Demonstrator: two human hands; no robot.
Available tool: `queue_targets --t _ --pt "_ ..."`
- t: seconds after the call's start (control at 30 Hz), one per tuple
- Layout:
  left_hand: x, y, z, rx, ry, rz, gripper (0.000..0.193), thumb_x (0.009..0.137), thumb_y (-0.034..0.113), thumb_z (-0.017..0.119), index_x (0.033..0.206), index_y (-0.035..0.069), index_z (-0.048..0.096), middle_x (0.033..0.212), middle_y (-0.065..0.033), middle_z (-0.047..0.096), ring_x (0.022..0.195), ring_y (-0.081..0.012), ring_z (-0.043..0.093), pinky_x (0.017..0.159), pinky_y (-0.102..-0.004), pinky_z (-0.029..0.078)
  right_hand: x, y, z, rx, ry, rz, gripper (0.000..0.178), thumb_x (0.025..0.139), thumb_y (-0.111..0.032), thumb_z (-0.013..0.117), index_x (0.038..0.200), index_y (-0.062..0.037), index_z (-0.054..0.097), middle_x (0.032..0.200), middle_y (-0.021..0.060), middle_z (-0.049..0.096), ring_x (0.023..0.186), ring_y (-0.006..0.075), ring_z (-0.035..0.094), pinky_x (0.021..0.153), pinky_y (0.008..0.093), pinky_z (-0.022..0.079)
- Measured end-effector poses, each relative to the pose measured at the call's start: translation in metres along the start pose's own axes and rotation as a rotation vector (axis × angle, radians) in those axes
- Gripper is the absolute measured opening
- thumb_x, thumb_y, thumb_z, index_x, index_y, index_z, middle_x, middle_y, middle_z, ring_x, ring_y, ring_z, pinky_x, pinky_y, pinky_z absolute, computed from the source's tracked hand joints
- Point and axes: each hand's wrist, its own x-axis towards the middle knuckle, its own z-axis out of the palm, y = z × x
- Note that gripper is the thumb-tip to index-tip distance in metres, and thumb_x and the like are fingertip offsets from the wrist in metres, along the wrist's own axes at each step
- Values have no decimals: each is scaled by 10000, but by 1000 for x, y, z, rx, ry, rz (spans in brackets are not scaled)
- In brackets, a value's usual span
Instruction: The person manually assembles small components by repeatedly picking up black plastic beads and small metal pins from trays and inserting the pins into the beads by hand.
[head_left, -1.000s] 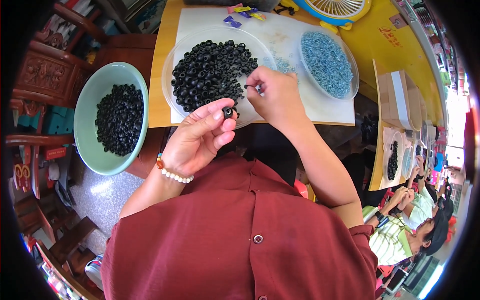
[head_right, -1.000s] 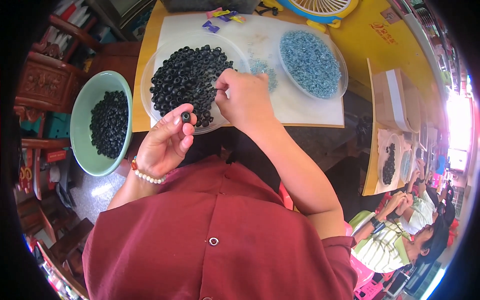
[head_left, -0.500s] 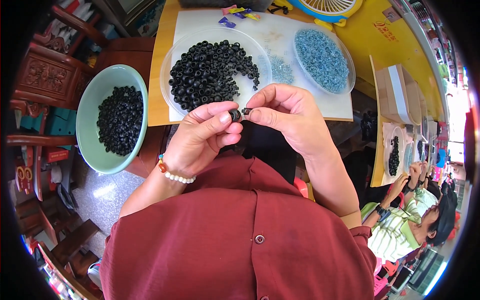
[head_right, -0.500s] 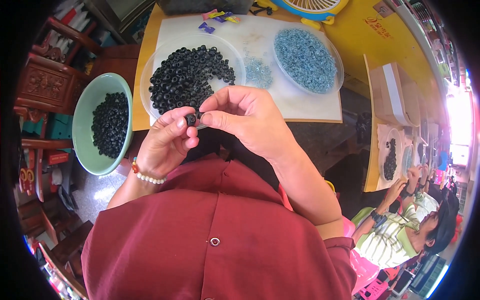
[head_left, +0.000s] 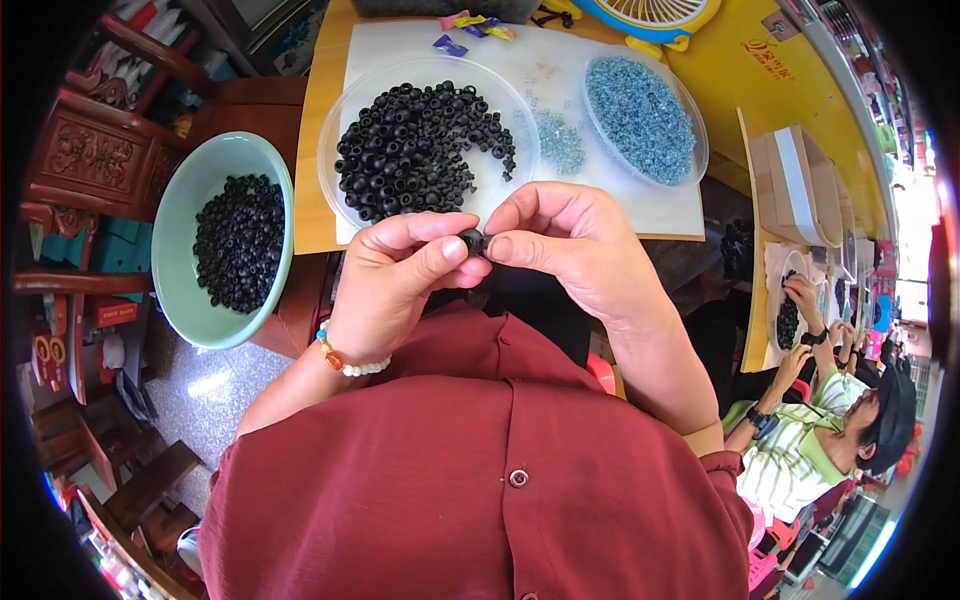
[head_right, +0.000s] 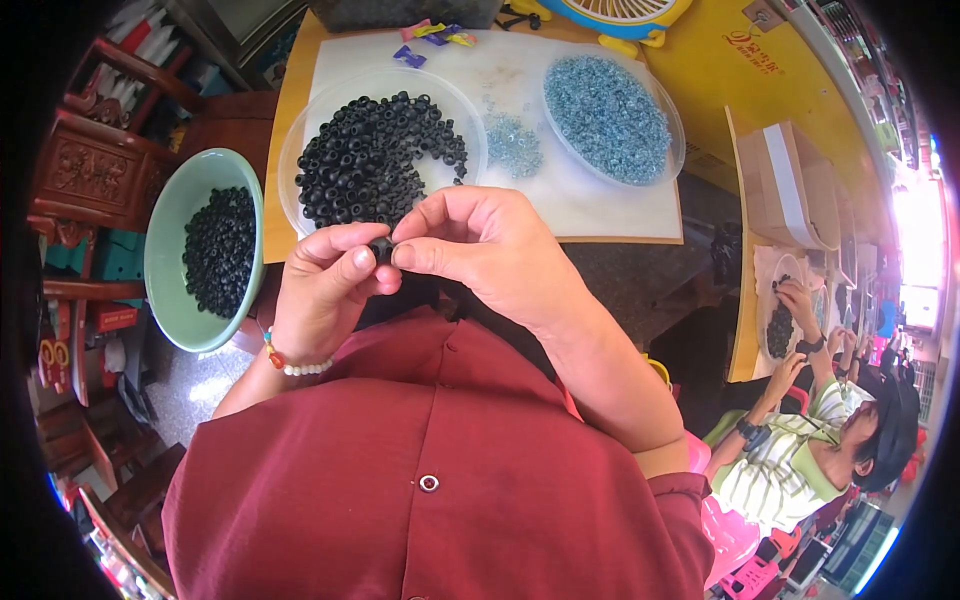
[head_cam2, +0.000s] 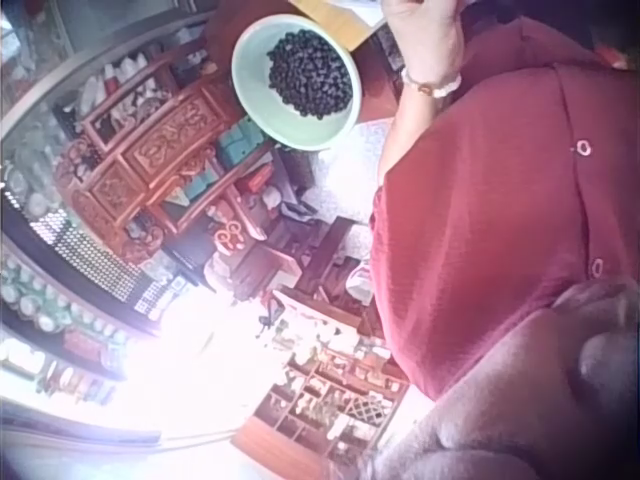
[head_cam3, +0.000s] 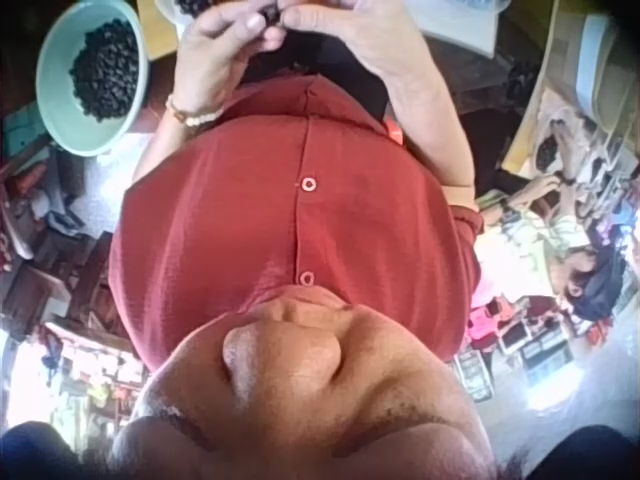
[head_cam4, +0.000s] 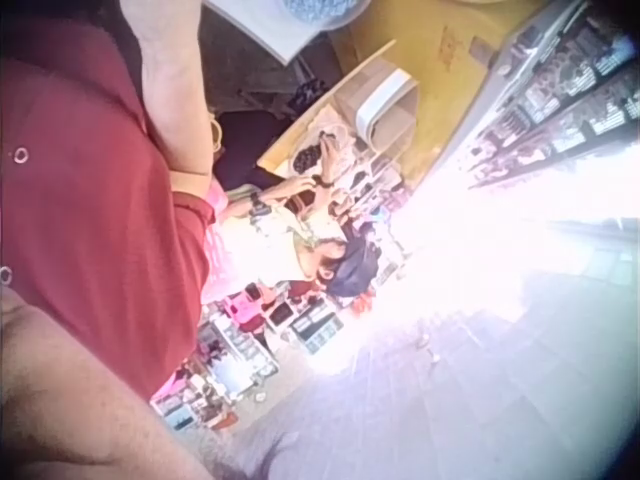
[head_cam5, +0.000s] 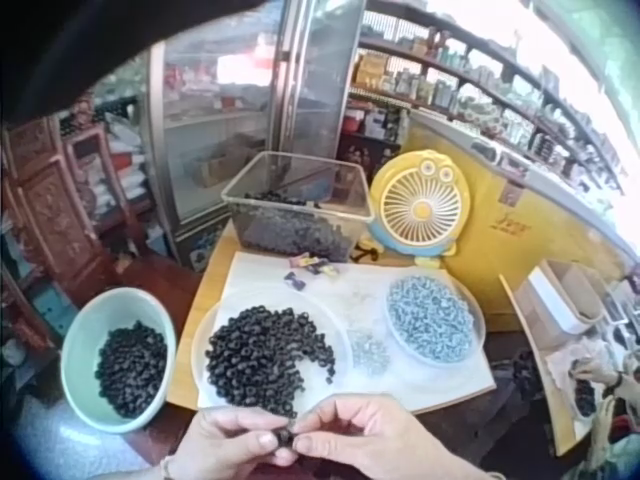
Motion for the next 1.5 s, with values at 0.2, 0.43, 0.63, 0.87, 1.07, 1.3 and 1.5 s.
queue_targets --t 0.2,0.43,0.63,0.87,1.07,1.3,1.5 --pt "0 -5 -1 257 -61 206 265 817 -85 615 1073 -20 632 981 -123 628 836 -181 658 762 -266 561 0 19 -8 185 -31 54 160 828 -46 668 952 41 616 864 113 666 809 160 646 725 243 502" --pt "7 -6 -2 559 -114 508 252 756 -92 670 988 6 680 1015 -140 634 981 -241 622 840 -319 526 -2 29 -15 235 -37 108 207 815 -65 686 987 38 635 889 97 664 803 137 623 728 229 481" --pt "7 -5 -3 510 -260 511 222 749 -48 695 961 19 686 1018 -145 669 1026 -300 620 872 -368 509 -6 31 -13 377 -143 201 189 801 -64 700 960 29 655 860 71 653 746 104 566 700 224 470" --pt "7 -1 4 582 -352 496 208 764 -47 685 966 5 679 1021 -154 666 986 -258 640 830 -336 529 -13 39 -7 409 -84 174 115 796 -61 707 870 13 657 828 52 635 740 99 551 687 227 457" --pt "1 8 3 623 -238 400 203 769 -57 678 967 -12 674 1029 -161 661 949 -223 647 803 -318 530 -12 39 -4 385 -65 147 111 819 -63 685 901 5 655 841 47 638 732 92 553 684 221 457" --pt "-30 77 -50 954 272 409 221 764 -96 618 965 -11 651 945 -66 638 847 -107 595 776 -226 475 -13 39 -41 -198 203 52 153 840 -58 638 976 10 659 861 59 673 768 83 598 692 206 463" --pt "-66 110 -114 1263 610 285 243 808 -22 641 1048 18 641 908 -12 641 829 -73 583 756 -204 454 0 66 -122 -754 700 -240 138 822 -71 647 937 1 669 825 57 669 682 88 582 643 247 472"
